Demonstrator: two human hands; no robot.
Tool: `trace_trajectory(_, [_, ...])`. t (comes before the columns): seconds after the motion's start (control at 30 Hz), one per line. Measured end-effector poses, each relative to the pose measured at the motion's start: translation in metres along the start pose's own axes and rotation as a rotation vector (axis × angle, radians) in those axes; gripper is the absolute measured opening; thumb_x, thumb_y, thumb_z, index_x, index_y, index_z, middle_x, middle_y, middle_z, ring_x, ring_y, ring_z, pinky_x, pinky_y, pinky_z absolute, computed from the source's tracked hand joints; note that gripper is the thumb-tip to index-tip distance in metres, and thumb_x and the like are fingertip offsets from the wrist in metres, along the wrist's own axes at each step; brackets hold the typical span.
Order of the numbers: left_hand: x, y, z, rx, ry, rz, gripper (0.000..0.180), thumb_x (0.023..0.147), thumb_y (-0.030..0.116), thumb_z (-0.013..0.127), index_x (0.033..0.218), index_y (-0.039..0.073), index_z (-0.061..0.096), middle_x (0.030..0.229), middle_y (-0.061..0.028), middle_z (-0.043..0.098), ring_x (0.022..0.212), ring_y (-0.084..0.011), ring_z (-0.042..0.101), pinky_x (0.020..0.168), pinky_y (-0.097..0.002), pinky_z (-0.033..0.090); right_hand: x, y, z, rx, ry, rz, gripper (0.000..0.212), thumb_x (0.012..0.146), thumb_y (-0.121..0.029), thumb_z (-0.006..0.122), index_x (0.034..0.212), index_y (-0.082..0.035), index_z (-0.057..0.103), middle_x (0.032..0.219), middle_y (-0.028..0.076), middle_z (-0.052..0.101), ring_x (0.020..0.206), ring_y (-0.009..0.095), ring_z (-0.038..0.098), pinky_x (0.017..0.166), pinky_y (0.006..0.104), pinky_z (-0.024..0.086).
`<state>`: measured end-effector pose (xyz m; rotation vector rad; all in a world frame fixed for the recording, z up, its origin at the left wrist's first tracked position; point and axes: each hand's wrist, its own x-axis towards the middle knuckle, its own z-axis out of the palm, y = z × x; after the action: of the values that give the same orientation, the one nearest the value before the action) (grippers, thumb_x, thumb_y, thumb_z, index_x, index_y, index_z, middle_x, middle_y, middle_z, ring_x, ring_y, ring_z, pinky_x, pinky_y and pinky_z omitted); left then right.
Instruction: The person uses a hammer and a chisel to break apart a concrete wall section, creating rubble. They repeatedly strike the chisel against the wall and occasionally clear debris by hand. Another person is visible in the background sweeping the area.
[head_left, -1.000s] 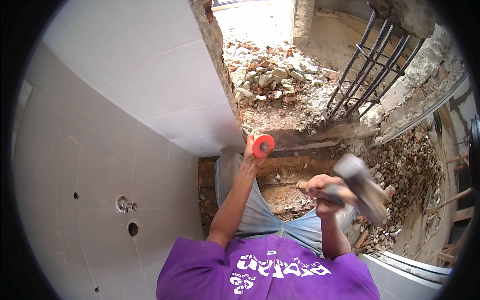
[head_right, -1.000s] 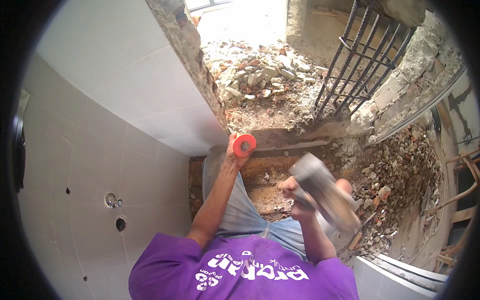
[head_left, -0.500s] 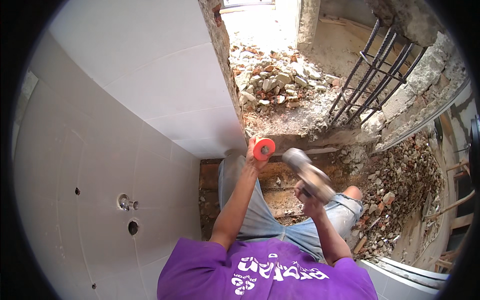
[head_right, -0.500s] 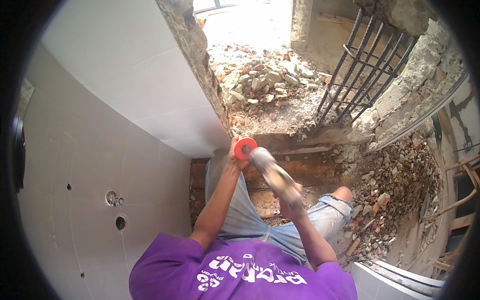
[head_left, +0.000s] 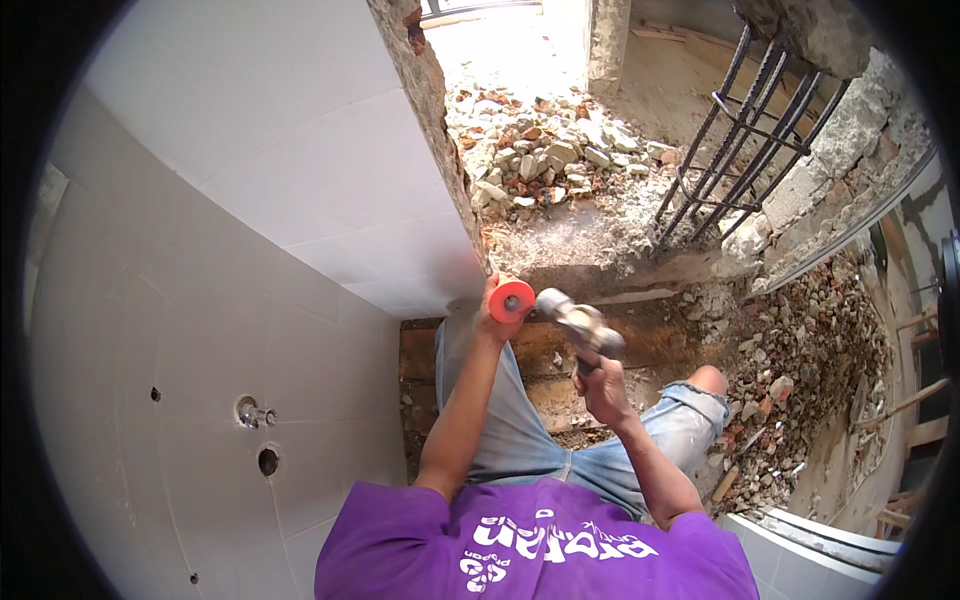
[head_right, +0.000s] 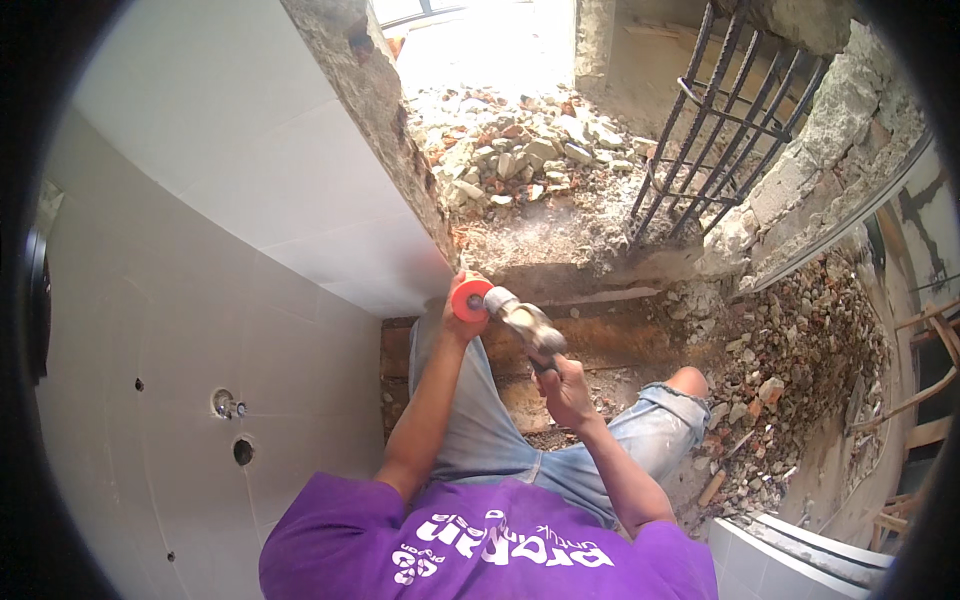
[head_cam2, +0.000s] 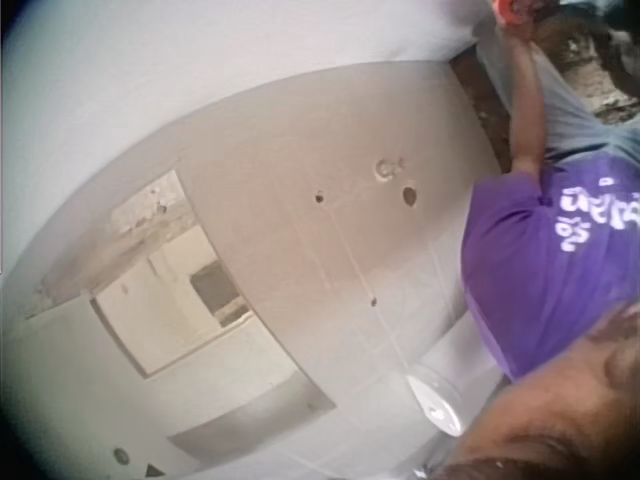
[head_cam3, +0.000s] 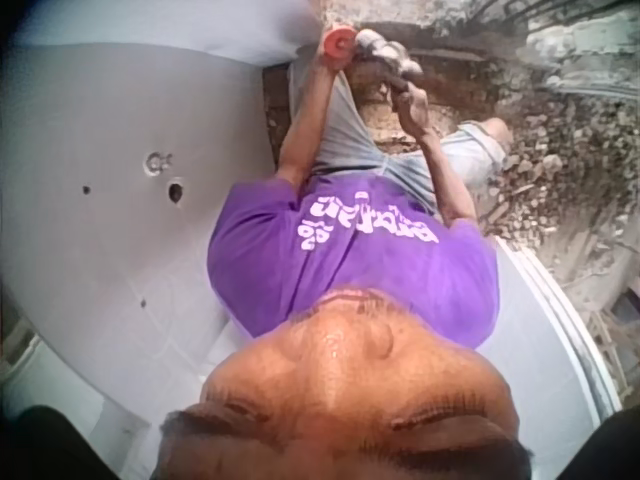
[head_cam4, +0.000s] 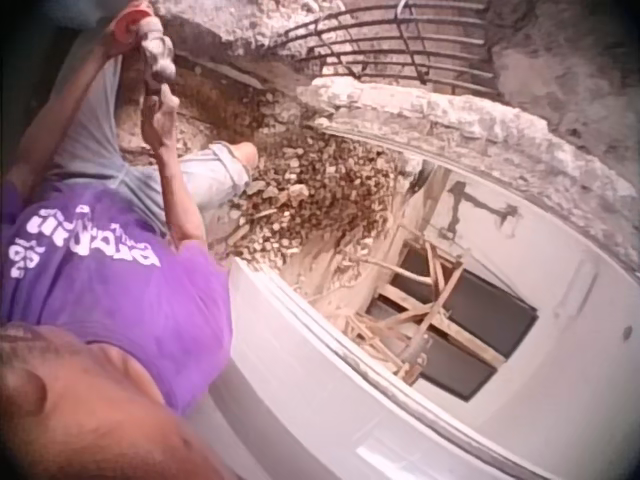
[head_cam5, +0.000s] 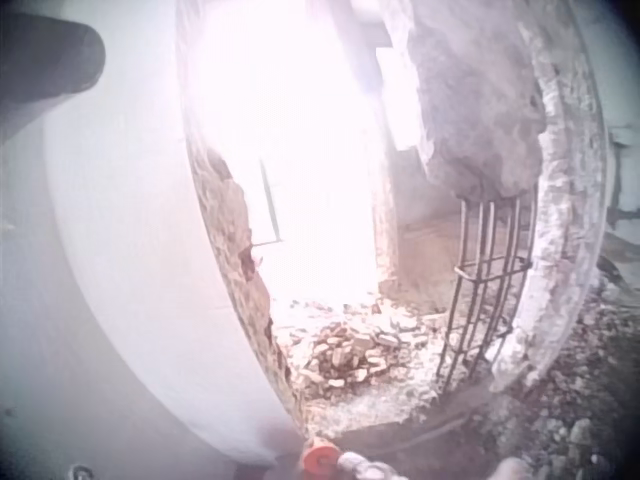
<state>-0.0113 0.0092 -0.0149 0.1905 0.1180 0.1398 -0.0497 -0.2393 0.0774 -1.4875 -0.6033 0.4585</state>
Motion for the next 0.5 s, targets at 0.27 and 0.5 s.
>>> trace_trajectory(0.27, [0.02,-0.015,0.013,0.02,0.032,-0.029,0.033,0.096,0.035,0.035,0.089,0.008,0.054,0.083,-0.0053,0.059,0.077,-0.0206,0.058,0.073,-0.0366,0.05,0.029,0.032,-0.001,-0.1,0.131,-0.767,0.023,0.073,-0.015,0.069,0.084,-0.003,0.052,0.064,0.009,0.053,0.056,0.023,0.054,0.055,0.0324,0.044])
trace_trajectory(0.5, [0.018,-0.014,-0.011,0.106,0.151,-0.161,0.03,0.096,0.037,0.039,0.085,0.01,0.046,0.071,-0.0013,0.051,0.068,-0.0144,0.056,0.063,-0.0318,0.053,0.007,0.065,-0.009,-0.231,0.096,0.214,0.066,0.088,-0.064,0.035,0.077,-0.001,0.051,0.056,0.006,0.047,0.053,0.015,0.048,0.05,0.034,0.038])
